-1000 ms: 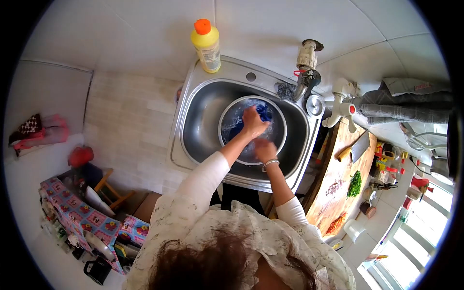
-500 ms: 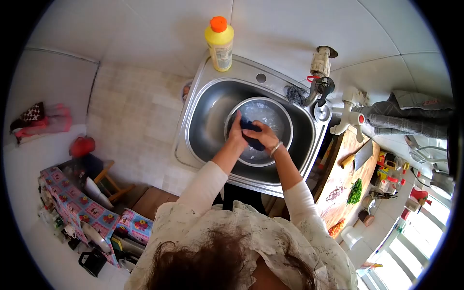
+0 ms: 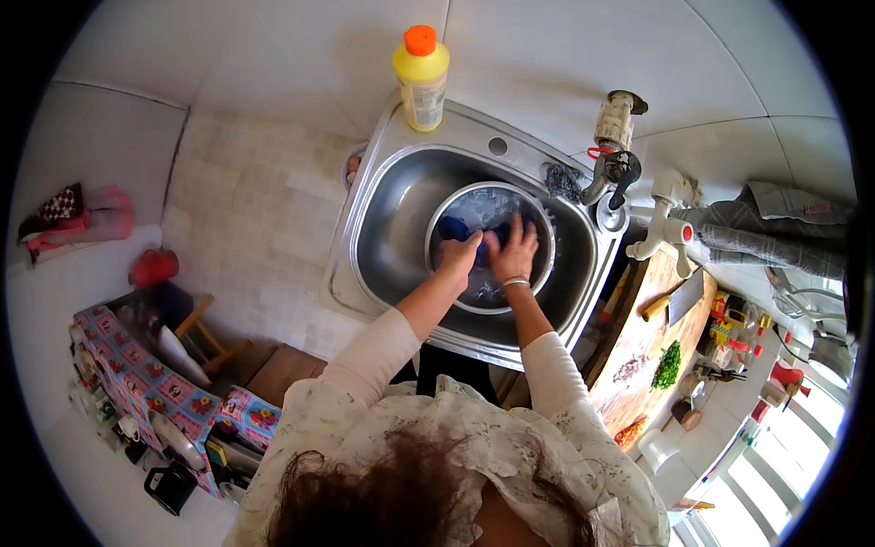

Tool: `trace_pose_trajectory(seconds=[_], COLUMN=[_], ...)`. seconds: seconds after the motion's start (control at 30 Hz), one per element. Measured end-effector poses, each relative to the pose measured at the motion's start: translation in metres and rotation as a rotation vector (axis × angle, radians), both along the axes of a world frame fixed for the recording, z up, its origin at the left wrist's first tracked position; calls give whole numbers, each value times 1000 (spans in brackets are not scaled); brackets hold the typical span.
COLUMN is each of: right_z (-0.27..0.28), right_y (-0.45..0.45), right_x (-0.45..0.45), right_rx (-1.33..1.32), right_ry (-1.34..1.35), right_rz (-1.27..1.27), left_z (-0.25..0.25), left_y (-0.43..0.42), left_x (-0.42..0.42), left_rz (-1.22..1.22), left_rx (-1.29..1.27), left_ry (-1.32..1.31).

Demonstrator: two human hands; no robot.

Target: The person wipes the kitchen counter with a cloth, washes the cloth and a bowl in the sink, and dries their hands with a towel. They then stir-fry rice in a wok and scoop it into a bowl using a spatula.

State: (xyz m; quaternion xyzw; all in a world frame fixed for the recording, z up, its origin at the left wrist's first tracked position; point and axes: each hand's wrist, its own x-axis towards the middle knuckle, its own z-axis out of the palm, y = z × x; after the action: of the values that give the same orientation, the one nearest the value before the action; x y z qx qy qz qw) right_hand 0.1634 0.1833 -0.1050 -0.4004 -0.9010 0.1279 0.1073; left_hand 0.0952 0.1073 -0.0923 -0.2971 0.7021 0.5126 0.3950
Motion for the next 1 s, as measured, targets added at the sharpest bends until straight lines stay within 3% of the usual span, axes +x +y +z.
trace_pose_trajectory(seconds=[0.03, 0.07, 0.13, 0.17, 0.2, 0.23, 0.27, 0.3, 0.33, 0.37, 0.4, 0.47, 0.5, 0.6, 0.67, 0.77, 0.83, 0.87, 0.9, 0.93, 1.0], right_z=[24, 23, 18, 13, 1, -12, -24, 42, 62, 78, 86, 61, 51, 48, -4, 5, 4, 2, -3, -7, 3], right_y=[-7, -4, 6, 0, 4, 6, 10, -1, 0, -2, -3, -12, -13, -18, -8, 7, -5, -9, -11, -12, -2], right_x=[-3, -3, -8, -16, -19, -19, -16, -28, -28, -28, -29, -25, -25, -33, -9, -2, -6, -6, -10, -15, -14], right_rx=[-153, -223, -364, -423, -634, -840, -1041, -1301, -1604, -1639, -1675, -1423, -1295, -485, -224, -213, -167, -143, -152, -428, -1004], right_ry=[-382, -401, -436, -410, -285, -156, -20, 223, 319, 312, 307, 234, 200, -25, 21, -161, -224, -256, -359, -134, 165], right_rz=[119, 117, 112, -135, -174, -215, -255, -409, -402, -378, -349, -288, -251, -294, -173, 51, -22, -63, -50, -235, -291], left_z=[13, 21, 8, -12, -33, -13, 11, 6, 1, 13, 0, -38, -20, 12, -6, -3, -4, -2, -3, -5, -9], left_y=[3, 5, 3, 7, 11, 2, 2, 2, -1, -3, -3, -4, -9, 5, 4, -13, -19, -13, -8, -5, -2], left_x=[-3, -7, -5, -2, 0, -14, -15, -24, -33, -41, -36, -22, -20, -5, 1, -10, -13, -5, 2, 7, 2], left_rz=[-76, -151, -135, -90, -47, -36, 36, 94, 155, 237, 278, 354, 442, 374, 353, 245, 254, 168, 153, 137, 204], left_rx=[-189, -376, -273, -238, -200, 246, 444, 537, 624, 788, 771, 730, 701, 467, 444, 490, 486, 204, 180, 156, 410], left_ry=[-44, -84, -175, -209, -242, -432, -406, -533, -665, -756, -683, -536, -605, -333, -289, -243, -297, -249, -304, -360, -477])
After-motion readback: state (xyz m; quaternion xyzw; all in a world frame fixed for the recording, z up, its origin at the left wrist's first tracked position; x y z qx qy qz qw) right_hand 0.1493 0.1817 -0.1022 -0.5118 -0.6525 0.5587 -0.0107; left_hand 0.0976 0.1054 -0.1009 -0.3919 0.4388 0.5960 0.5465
